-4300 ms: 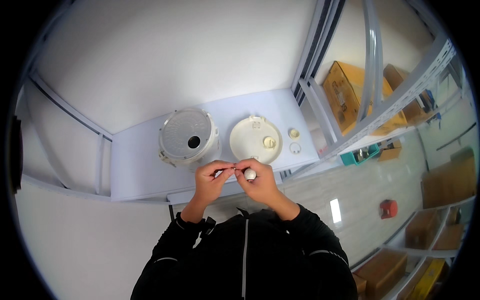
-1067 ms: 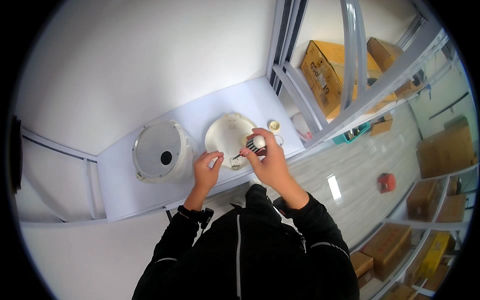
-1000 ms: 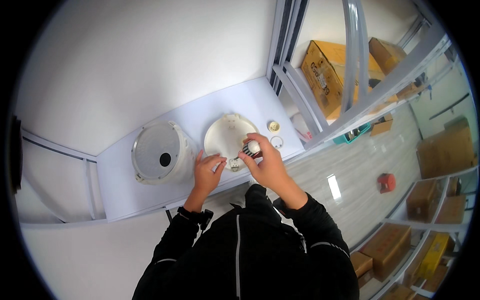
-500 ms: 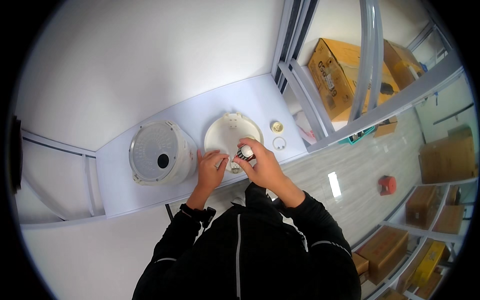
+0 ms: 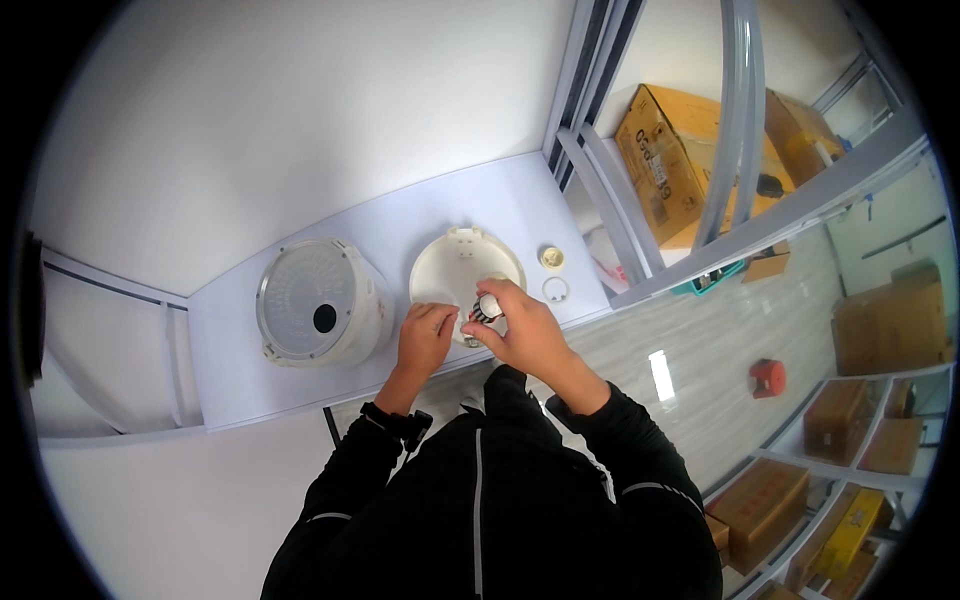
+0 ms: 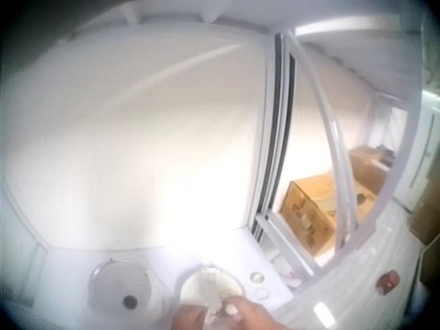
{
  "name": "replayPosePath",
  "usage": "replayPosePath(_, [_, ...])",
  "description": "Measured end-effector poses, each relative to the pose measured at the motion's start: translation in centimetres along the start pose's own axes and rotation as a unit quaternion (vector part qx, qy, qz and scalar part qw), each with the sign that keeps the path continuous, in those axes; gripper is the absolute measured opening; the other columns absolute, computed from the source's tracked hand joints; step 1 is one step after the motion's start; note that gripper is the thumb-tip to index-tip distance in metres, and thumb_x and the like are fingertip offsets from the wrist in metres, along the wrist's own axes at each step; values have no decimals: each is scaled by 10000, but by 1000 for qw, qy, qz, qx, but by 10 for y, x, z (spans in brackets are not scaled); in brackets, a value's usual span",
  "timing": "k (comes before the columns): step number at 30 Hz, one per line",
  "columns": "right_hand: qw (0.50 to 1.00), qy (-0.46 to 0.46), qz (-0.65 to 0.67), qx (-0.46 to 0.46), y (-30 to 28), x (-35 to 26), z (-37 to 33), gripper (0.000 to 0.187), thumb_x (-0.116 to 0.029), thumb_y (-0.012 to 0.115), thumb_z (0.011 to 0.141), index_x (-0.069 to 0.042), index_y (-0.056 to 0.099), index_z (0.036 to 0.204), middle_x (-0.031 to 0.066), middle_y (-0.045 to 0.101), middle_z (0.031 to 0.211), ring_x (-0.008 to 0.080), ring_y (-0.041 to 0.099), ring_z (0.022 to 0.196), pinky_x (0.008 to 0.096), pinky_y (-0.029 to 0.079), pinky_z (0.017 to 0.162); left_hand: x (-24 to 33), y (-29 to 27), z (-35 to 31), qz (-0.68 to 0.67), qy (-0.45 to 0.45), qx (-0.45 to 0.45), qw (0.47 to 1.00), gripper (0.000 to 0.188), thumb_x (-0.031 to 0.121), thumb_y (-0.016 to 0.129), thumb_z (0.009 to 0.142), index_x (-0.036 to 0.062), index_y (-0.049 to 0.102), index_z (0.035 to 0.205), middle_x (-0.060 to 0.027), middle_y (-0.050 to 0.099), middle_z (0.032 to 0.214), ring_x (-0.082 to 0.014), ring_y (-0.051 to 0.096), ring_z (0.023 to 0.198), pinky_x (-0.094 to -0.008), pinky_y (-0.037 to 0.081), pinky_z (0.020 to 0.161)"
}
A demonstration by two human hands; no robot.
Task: The person uses a screwdriver to remove screws from a white plastic light fixture cover, separates the cover from the base, and then reattaches the cover by screwing it back in place. The person handles the fixture parts and a small white plastic ring during the process.
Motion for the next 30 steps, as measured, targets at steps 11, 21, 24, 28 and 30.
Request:
replayPosePath(11, [980,68,-183,-44,-25,-19,8,630,-347,839,856,-82,569,1359,144,681,1077,335,722,825,435,554,647,17,1,1,25,37,24,999,69,72,741,868,79,766,932,-70,749,893,-321,658,810,-439,537,719])
replayPosePath(21, [982,0,-186,-21,-27,-39,11,526,-484,726,937,-58,594,1216,139,676,977,328,697,726,429,535,586,18,1,-2,19,45,31,998,90,72,744,865,81,773,949,-65,744,886,-312,655,825,-440,530,712])
replayPosePath(24, [986,6,-161,-32,-22,-37,8,502,-453,726,942,-54,579,1209,143,670,994,332,694,724,435,533,586,19,1,-2,14,35,19,999,86,61,743,869,59,775,949,-89,750,899,-326,659,838,-435,538,744])
replayPosePath(28, [930,136,-329,-84,-16,-14,7,476,-291,806,889,-57,549,1215,146,680,1014,351,690,709,443,536,591,18,1,-1,15,19,9,1000,86,57,740,874,54,779,950,-105,755,909,-338,661,849,-438,542,764])
replayPosePath(30, [943,112,-310,-55,-20,-24,7,455,-290,800,898,-61,551,1202,139,697,940,355,686,666,447,528,565,14,1,-2,21,11,0,1000,88,57,740,873,56,779,952,-106,754,907,-340,665,862,-443,544,774])
Point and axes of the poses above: each hand's wrist, its own z-axis towards the middle knuckle, its own y-axis out of the palm, x = y × z, the point moved 9 cm from there along z, towards the middle knuckle
